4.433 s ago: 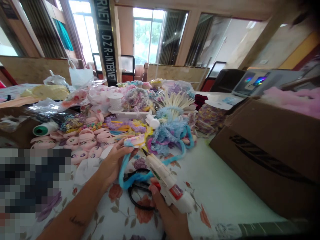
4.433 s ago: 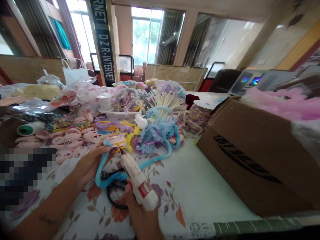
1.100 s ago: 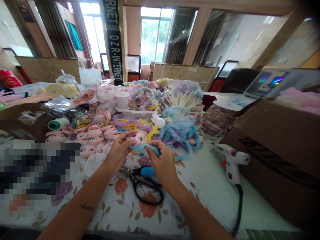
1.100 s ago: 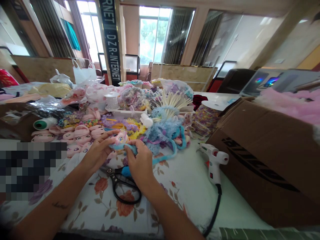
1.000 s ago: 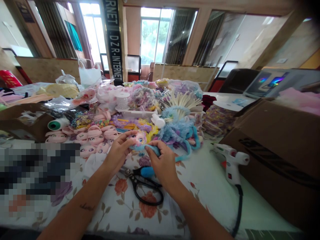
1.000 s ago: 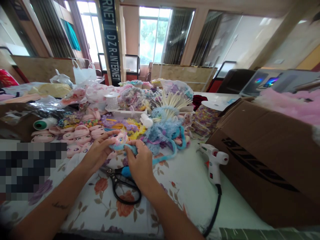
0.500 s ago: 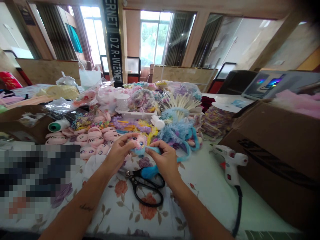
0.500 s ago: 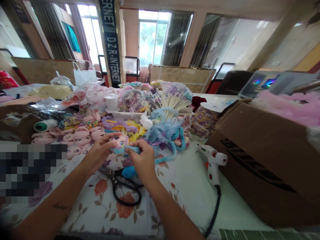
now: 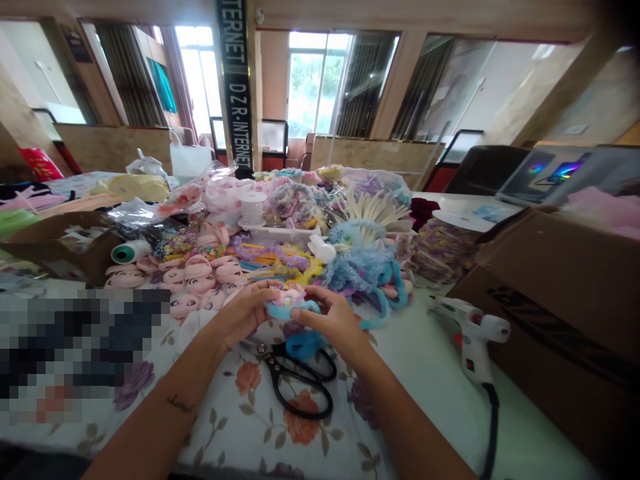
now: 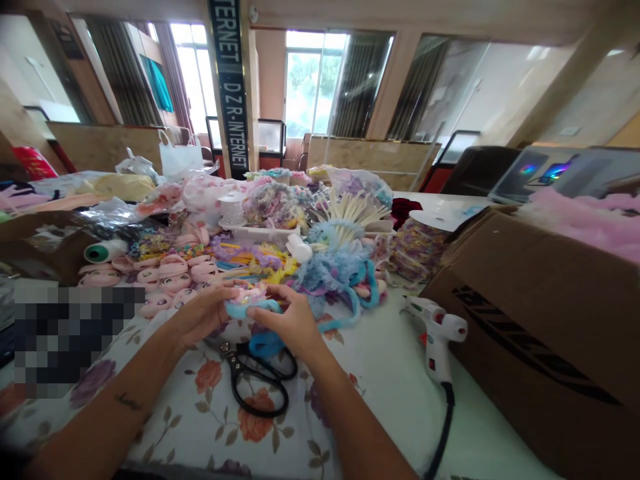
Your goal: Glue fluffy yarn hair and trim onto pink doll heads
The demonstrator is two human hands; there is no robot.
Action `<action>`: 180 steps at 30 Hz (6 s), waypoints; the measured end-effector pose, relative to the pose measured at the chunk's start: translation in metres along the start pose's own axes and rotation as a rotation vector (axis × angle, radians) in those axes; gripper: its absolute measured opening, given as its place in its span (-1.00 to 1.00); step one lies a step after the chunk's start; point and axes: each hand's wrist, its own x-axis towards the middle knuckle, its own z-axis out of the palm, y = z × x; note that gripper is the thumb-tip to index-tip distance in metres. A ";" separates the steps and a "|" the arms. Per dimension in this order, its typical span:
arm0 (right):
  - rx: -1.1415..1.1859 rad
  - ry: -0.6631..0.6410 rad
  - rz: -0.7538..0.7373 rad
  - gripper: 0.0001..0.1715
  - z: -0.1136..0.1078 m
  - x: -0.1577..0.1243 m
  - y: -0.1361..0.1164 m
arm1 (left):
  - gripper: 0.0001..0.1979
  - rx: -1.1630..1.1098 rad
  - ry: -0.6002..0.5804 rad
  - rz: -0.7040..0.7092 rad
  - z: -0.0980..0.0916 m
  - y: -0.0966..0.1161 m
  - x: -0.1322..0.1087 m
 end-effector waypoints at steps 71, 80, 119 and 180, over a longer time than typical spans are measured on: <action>0.239 0.241 -0.119 -0.53 0.016 0.009 0.015 | -0.45 0.102 0.078 0.385 0.010 -0.031 0.012; 0.268 0.195 -0.179 -0.52 0.018 0.008 0.024 | -0.55 0.023 0.000 0.325 0.006 -0.024 0.010; 0.290 0.158 -0.143 -0.49 0.017 0.007 0.019 | -0.70 -0.190 0.037 0.281 0.006 -0.030 0.012; 0.223 0.158 -0.099 -0.53 0.016 0.003 0.016 | -0.47 0.002 -0.002 0.294 0.005 -0.028 0.006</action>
